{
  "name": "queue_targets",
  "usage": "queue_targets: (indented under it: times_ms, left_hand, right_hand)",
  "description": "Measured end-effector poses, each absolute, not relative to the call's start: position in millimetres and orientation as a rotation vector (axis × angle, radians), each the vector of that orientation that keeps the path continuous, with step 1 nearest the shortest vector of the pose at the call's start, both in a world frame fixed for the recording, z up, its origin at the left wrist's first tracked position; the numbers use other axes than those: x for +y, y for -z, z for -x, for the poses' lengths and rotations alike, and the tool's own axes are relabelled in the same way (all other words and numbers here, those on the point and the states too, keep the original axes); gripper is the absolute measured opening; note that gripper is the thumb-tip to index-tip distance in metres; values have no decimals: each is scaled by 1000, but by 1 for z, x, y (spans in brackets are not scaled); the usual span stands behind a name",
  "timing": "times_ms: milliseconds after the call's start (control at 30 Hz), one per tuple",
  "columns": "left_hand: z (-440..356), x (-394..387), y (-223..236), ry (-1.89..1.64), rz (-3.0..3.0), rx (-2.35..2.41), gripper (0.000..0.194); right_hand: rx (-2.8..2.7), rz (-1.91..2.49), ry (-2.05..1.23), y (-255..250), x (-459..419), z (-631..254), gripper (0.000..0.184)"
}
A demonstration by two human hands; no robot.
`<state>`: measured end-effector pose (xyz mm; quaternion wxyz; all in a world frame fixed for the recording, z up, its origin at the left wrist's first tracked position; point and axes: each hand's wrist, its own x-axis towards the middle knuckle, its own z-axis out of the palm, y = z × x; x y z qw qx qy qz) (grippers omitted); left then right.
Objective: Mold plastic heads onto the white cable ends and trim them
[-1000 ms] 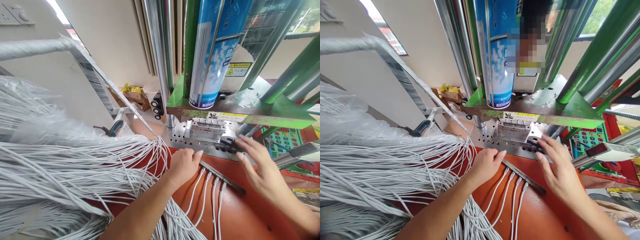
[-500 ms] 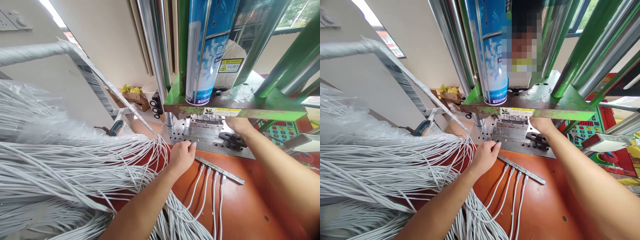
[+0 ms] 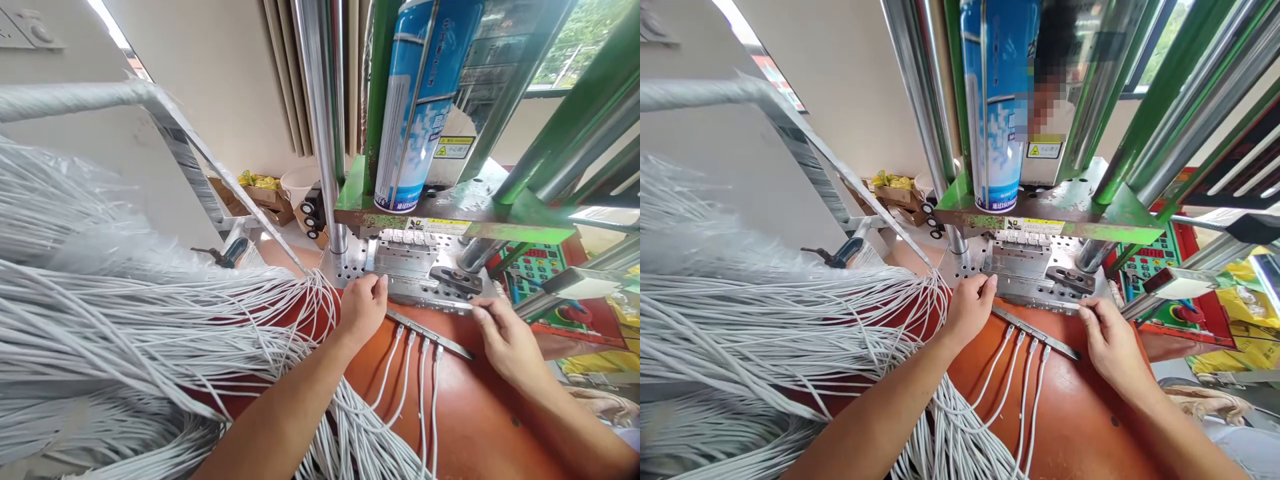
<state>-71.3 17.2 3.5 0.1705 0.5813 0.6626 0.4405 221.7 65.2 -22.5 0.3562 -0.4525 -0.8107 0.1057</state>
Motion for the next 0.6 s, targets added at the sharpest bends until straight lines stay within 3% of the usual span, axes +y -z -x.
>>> queue_targets:
  times_ms: [200, 400, 600]
  left_hand:
    - [71, 18, -2, -1258, -1644, 1856, 48]
    - [72, 22, -2, -1198, -1657, 1870, 46]
    - [72, 22, 0, -1217, -1634, 1856, 47]
  right_hand:
    - [-2224, 1035, -216, 12, 71, -210, 22]
    - [-2203, 1218, 41, -25, 140, -121, 57]
    - [-2281, 1157, 19, -37, 212, -70, 53]
